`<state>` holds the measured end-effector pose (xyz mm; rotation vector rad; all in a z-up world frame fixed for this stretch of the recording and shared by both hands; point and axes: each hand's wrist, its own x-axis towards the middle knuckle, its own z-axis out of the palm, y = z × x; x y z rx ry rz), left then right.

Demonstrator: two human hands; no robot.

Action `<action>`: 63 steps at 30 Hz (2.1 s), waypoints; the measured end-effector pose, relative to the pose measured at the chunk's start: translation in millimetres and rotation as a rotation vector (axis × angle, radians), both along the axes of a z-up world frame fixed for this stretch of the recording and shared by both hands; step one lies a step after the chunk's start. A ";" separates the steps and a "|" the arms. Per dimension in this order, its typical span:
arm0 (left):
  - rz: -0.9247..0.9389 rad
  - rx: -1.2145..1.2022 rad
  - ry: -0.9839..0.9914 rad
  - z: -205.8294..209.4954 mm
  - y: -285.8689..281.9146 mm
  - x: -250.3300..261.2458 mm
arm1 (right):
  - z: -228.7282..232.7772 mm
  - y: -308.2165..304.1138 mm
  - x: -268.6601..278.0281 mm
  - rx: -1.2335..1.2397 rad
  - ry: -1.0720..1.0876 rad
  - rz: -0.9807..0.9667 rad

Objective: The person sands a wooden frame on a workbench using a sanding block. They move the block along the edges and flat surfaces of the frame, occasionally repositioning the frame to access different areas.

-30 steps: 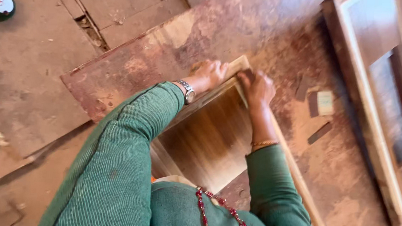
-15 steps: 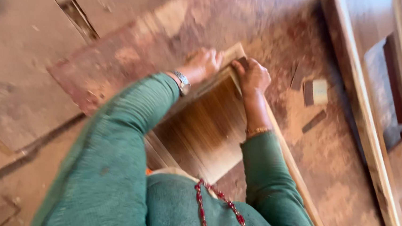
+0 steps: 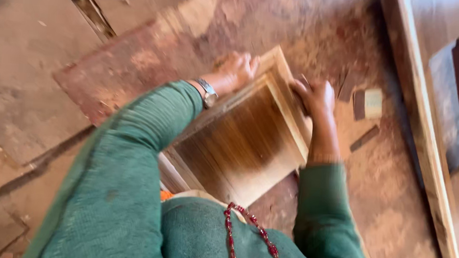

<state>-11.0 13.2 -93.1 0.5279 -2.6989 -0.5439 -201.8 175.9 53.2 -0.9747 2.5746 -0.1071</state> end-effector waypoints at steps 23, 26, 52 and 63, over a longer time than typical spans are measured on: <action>0.328 0.494 -0.188 79.4 -5.0 13.5 | 10.1 -45.6 8.3 -0.102 -0.056 0.138; 0.116 0.413 -0.038 51.4 -10.1 5.7 | 10.9 17.8 -0.5 0.027 -0.224 -0.062; 0.116 0.264 -0.097 52.8 -14.5 16.7 | 0.1 -52.2 35.0 -0.393 0.118 0.240; -0.044 -0.138 0.054 21.2 -27.4 5.7 | -27.6 -17.5 51.9 -0.503 0.722 0.364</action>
